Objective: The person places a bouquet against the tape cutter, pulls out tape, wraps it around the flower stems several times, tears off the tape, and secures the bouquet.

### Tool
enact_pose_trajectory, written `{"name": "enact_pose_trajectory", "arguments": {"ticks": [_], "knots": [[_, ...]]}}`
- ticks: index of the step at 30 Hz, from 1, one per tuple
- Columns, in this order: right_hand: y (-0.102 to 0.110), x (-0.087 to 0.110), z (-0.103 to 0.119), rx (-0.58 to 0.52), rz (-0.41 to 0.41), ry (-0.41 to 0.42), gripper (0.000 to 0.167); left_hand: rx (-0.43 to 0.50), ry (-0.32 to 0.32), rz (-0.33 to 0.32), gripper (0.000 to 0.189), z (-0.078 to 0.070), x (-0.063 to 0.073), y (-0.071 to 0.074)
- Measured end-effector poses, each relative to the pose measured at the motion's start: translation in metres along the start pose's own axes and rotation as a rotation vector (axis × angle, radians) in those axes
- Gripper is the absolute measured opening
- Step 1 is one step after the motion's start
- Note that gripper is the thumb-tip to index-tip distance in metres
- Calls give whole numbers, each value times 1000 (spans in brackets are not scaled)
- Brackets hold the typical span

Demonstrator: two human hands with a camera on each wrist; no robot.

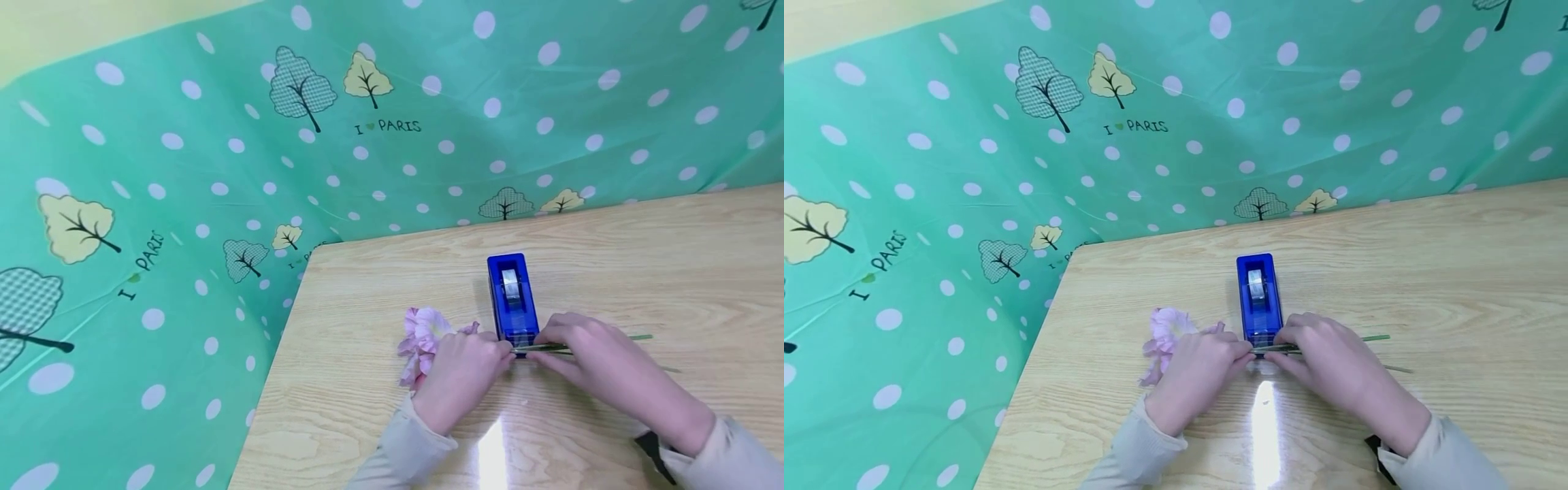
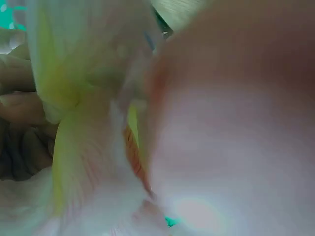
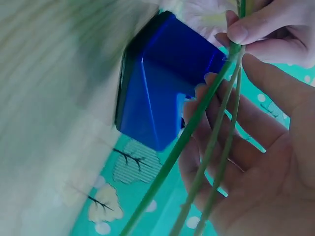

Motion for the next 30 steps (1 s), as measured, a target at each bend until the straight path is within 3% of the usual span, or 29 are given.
{"name": "enact_pose_trajectory", "arguments": {"ticks": [10, 20, 30], "knots": [[-16, 0, -15, -264, 199, -109, 18, -7, -9, -72, 14, 0, 2, 4], [-19, 3, -21, -353, 224, -145, 19, -25, -23, -101, 18, -3, 4, 4], [-13, 1, -18, -293, 161, -88, 10, -16, -12, -110, 16, -3, 4, 6]]}}
Point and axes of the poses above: each hand's wrist, its own x-axis away from the middle knuckle, its own y-axis out of the back of the hand, z = x × y, the point moved 6 cm from there along -x, towards the middle knuckle, and after that the axes turned 4 degrees about -x, right-handed, at the moved point
